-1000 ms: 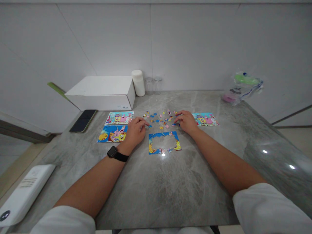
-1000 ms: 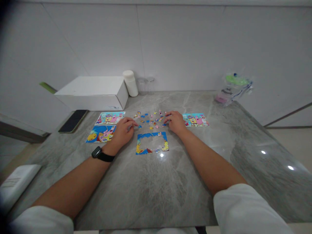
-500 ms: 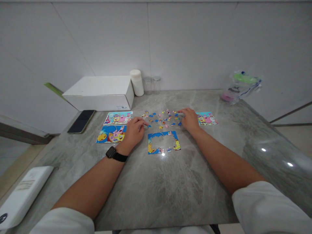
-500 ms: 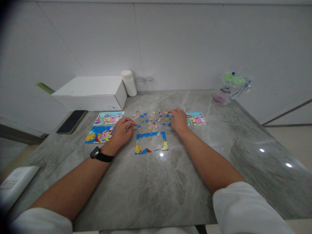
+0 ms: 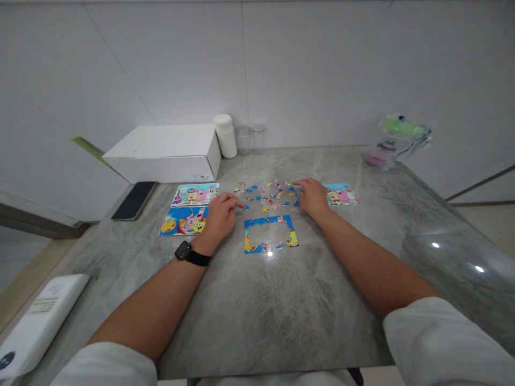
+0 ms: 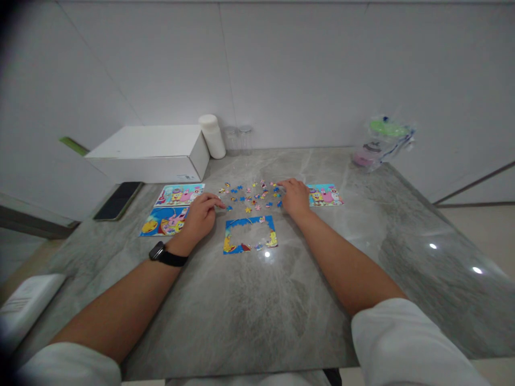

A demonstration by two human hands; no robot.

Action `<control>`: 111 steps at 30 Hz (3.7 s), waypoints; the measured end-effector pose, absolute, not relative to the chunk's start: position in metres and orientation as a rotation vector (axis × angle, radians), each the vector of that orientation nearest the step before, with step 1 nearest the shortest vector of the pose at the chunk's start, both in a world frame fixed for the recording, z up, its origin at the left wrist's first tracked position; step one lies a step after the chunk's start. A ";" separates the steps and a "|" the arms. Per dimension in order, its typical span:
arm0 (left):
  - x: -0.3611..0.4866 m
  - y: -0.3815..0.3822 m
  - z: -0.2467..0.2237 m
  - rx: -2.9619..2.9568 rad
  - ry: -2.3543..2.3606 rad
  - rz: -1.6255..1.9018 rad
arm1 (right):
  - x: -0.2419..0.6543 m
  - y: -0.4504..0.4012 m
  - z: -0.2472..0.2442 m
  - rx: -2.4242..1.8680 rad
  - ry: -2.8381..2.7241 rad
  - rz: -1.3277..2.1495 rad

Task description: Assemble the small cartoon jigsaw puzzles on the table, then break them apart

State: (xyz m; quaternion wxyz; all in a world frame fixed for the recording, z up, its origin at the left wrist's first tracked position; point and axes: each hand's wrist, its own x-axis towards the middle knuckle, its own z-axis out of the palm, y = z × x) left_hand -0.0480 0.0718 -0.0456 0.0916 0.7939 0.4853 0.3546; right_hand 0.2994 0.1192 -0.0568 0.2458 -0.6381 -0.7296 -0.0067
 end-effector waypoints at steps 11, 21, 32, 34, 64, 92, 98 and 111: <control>-0.044 0.068 -0.038 2.347 1.435 1.037 | 0.293 0.112 -0.052 -1.748 -2.072 -0.079; -0.044 0.068 -0.040 2.348 1.416 1.032 | 0.282 0.106 -0.050 -1.575 -2.227 -0.085; -0.041 0.067 -0.038 2.344 1.360 1.067 | 0.289 0.115 -0.044 -1.721 -2.141 -0.052; -0.040 0.066 -0.037 2.352 1.339 1.077 | 0.293 0.122 -0.040 -1.709 -2.187 -0.026; -0.038 0.065 -0.032 2.332 1.336 1.161 | 0.230 0.194 -0.006 -1.614 -2.733 -0.086; -0.018 0.024 0.041 2.147 1.178 1.336 | 0.270 0.058 0.021 -1.137 -1.837 1.078; -0.003 -0.019 0.033 2.415 1.041 1.057 | 0.271 0.017 -0.004 -1.145 -1.778 1.007; 0.010 -0.054 -0.012 2.729 0.935 0.544 | 0.267 -0.009 -0.025 -1.135 -2.341 0.508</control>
